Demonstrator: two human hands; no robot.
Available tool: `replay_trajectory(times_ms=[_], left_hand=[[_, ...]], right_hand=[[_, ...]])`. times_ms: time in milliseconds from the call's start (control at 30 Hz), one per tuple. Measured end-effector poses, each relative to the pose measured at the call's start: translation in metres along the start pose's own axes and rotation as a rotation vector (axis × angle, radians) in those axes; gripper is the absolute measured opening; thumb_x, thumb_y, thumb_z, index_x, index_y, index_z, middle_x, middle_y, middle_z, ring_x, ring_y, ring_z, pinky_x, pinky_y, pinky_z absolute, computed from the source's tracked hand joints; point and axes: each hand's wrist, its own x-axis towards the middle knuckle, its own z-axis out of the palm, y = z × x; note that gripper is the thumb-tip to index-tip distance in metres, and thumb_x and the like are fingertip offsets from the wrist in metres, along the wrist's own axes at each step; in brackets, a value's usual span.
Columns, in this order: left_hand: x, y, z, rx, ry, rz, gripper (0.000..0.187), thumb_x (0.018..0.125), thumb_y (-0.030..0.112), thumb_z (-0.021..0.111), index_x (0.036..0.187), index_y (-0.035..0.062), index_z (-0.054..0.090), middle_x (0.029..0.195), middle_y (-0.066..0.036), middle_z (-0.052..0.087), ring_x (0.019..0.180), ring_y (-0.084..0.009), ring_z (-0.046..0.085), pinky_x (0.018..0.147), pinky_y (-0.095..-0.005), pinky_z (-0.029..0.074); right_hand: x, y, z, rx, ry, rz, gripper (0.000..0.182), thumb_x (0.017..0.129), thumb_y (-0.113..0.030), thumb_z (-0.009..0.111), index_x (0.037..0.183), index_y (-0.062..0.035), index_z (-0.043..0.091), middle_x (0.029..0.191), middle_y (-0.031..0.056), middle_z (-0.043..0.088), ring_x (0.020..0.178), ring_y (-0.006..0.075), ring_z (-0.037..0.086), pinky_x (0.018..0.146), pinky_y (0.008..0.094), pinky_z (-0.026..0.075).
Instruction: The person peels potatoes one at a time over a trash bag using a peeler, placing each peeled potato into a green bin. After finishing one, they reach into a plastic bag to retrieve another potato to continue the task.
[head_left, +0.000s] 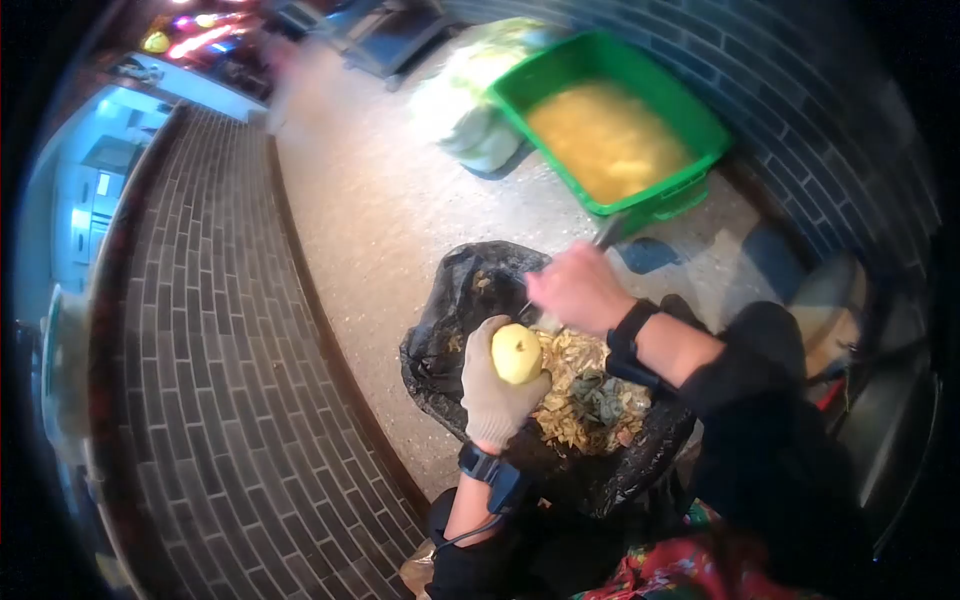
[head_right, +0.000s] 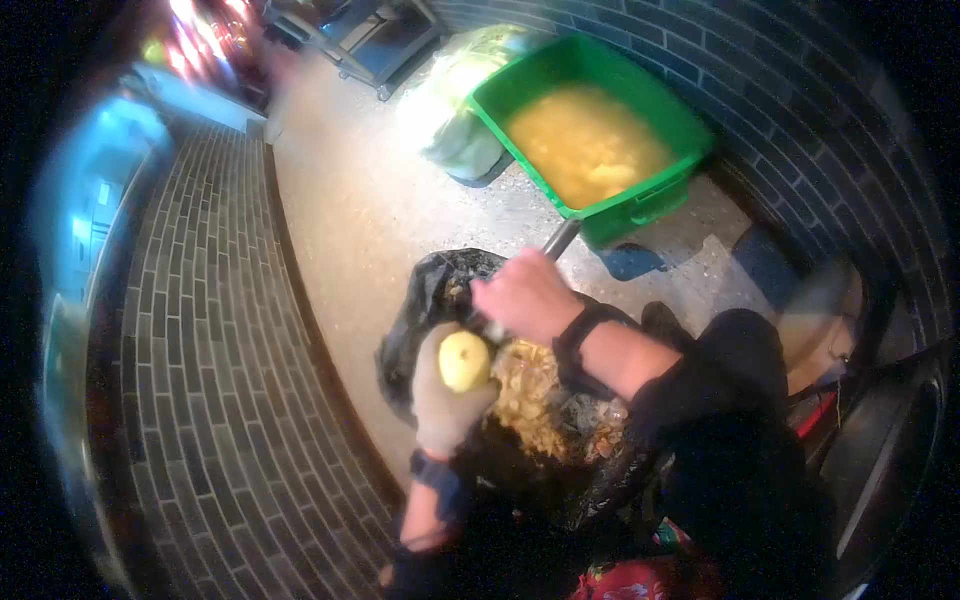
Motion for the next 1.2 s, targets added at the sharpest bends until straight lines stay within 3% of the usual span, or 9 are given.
replay_trajectory(times_ms=[33,100,467,567,633,700,767,967,1200], left_hand=[[0.0,0.005,-0.01,-0.066,0.002,0.115,0.076,0.056,0.011,0.082,0.126,0.0055,0.052,0.117,-0.015,0.059,0.108,-0.0335,0.06,0.094,-0.0401,0.049],[0.003,0.005,-0.01,-0.057,0.042,0.133,0.073,0.056,0.009,0.081,0.124,0.0052,0.054,0.116,-0.015,0.059,0.106,-0.0339,0.06,0.093,-0.0395,0.049],[0.006,-0.018,0.018,0.084,0.013,0.13,0.069,0.058,0.009,0.079,0.122,0.0035,0.054,0.112,-0.016,0.06,0.102,-0.0337,0.061,0.089,-0.0392,0.05],[0.008,-0.016,0.015,0.112,0.049,0.167,0.069,0.057,0.008,0.079,0.121,0.0029,0.055,0.111,-0.016,0.06,0.102,-0.0336,0.061,0.089,-0.0391,0.05],[0.008,-0.012,0.012,0.106,0.054,0.133,0.07,0.055,0.006,0.079,0.121,0.0035,0.055,0.11,-0.015,0.061,0.104,-0.0301,0.061,0.09,-0.0379,0.05],[0.002,-0.005,0.006,0.013,0.021,0.153,0.067,0.056,0.007,0.078,0.119,0.0043,0.056,0.111,-0.015,0.06,0.103,-0.0323,0.061,0.09,-0.0393,0.05],[-0.001,0.001,0.002,-0.126,-0.021,0.204,0.066,0.055,0.007,0.077,0.118,0.0047,0.056,0.112,-0.015,0.058,0.102,-0.0327,0.061,0.091,-0.0396,0.05],[0.005,-0.012,0.014,0.086,0.051,0.112,0.066,0.058,0.011,0.079,0.119,0.005,0.056,0.112,-0.017,0.059,0.103,-0.0362,0.06,0.089,-0.0421,0.05],[0.006,-0.018,0.023,0.155,-0.02,0.158,0.079,0.059,0.016,0.081,0.131,0.0058,0.049,0.114,-0.017,0.057,0.106,-0.0377,0.057,0.089,-0.0452,0.049]], right_hand=[[0.002,0.009,0.004,-0.182,-0.025,0.103,0.037,0.093,-0.019,0.053,0.058,-0.011,0.061,0.056,0.0086,0.06,0.057,0.0288,0.06,0.066,0.0436,0.046],[0.001,0.009,0.006,-0.001,0.03,0.215,0.038,0.093,-0.019,0.052,0.057,-0.0101,0.061,0.059,0.0093,0.061,0.06,0.0295,0.061,0.067,0.0427,0.046],[-0.004,-0.025,0.001,0.277,0.052,0.027,0.037,0.09,-0.018,0.057,0.055,-0.0076,0.058,0.058,0.0078,0.06,0.061,0.0265,0.058,0.067,0.0391,0.044],[0.001,-0.018,0.007,0.2,0.088,0.033,0.042,0.091,-0.023,0.055,0.052,-0.0096,0.061,0.056,0.0093,0.062,0.06,0.0259,0.062,0.069,0.0374,0.045],[0.002,-0.016,0.006,0.23,0.118,0.025,0.035,0.09,-0.015,0.056,0.056,-0.007,0.059,0.055,0.0083,0.058,0.061,0.0277,0.06,0.067,0.0392,0.045],[0.002,-0.001,0.002,-0.105,-0.031,0.099,0.035,0.09,-0.015,0.055,0.056,-0.0068,0.06,0.053,0.0097,0.057,0.061,0.0298,0.061,0.068,0.041,0.046],[0.0,0.012,0.008,-0.129,-0.054,0.187,0.036,0.09,-0.018,0.055,0.056,-0.0068,0.062,0.055,0.0116,0.059,0.061,0.0323,0.061,0.07,0.0425,0.046],[-0.002,-0.01,-0.006,0.163,0.052,0.14,0.044,0.091,-0.025,0.053,0.052,-0.0072,0.062,0.056,0.0122,0.061,0.059,0.0324,0.06,0.07,0.042,0.045],[-0.009,-0.023,-0.003,0.212,0.051,-0.033,0.036,0.089,-0.017,0.057,0.054,-0.0094,0.056,0.056,0.0053,0.058,0.064,0.0246,0.058,0.068,0.0384,0.043]])
